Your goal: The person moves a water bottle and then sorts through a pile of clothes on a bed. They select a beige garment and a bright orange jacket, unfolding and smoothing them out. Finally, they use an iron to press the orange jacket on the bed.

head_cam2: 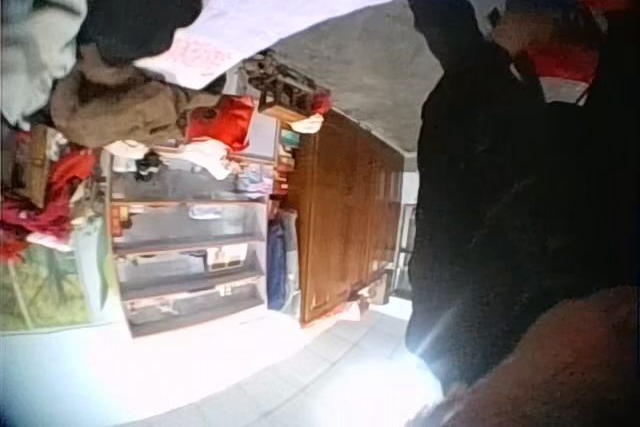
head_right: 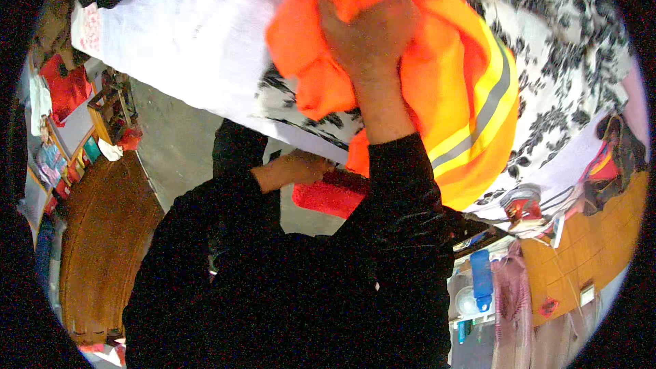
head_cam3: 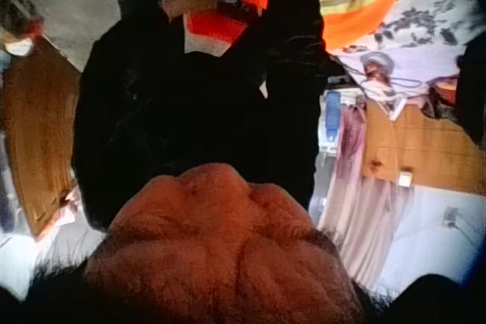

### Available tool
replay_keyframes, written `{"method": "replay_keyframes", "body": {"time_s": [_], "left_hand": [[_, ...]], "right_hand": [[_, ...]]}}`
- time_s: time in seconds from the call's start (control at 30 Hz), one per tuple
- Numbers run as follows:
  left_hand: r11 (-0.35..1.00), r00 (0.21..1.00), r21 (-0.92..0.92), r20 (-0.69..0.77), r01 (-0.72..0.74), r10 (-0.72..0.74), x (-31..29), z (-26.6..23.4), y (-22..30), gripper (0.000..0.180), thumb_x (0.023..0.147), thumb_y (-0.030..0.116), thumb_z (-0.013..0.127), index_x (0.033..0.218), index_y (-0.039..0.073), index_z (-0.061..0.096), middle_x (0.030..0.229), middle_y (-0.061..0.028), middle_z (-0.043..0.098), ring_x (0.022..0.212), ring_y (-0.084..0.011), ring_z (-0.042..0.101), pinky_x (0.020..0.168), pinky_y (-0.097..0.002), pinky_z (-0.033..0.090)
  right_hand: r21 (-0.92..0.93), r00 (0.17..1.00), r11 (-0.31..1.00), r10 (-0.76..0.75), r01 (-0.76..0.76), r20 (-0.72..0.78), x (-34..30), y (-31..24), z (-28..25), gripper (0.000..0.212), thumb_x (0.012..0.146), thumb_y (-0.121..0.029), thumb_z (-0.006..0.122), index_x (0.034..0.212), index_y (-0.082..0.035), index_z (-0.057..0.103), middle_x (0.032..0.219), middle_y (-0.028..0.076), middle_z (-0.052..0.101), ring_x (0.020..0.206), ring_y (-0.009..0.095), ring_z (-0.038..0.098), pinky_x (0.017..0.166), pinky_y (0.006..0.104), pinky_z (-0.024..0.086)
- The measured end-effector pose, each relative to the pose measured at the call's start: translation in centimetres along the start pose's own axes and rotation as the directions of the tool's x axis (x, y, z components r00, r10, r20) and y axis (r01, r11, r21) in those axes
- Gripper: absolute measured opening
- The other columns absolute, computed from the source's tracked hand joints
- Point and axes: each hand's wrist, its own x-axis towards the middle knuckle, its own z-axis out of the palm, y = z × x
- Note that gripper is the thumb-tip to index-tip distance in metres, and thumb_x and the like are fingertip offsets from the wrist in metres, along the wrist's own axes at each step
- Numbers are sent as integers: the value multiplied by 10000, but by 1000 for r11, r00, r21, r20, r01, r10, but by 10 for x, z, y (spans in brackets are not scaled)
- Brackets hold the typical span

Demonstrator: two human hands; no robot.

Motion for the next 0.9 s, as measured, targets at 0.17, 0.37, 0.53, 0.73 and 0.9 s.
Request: {"method": "replay_keyframes", "body": {"time_s": [0.17,0.37,0.53,0.73,0.9], "left_hand": [[998,952,-7,300,64,-59,38,22,-25,256,857,226,578,1082,145,668,922,-149,688,984,-373,655,871,-494,513],[998,957,-4,282,65,-61,71,16,-45,279,870,239,580,1125,149,646,991,-156,672,1019,-371,641,888,-496,504],[997,958,59,282,43,-58,72,17,-57,301,881,250,581,1162,152,629,1049,-162,659,1048,-370,629,902,-497,497],[986,981,166,191,-15,-17,83,32,-63,330,894,263,582,1205,155,608,1118,-169,642,1083,-368,615,918,-499,489],[968,995,230,53,-97,87,115,53,-73,356,905,274,583,1241,158,590,1176,-176,629,1112,-367,603,932,-501,482]], "right_hand": [[-48,992,993,-113,111,-57,3,4,2,347,662,-267,803,840,-33,618,776,189,627,748,428,618,647,491,488],[-86,954,954,-294,288,-68,-9,-9,-21,301,641,-202,773,778,-28,568,744,135,586,686,389,572,631,476,439],[104,965,960,-263,261,4,-27,-22,-53,258,724,-162,748,916,-35,632,929,79,594,850,292,572,807,454,406],[422,978,884,-203,203,-45,-37,-43,-89,269,824,-115,718,1082,-43,708,1150,12,603,1047,176,571,1019,428,366],[483,906,767,-349,423,-241,-89,-72,-136,272,865,-98,678,1130,-52,715,1072,30,642,1020,191,593,1022,389,386]]}}
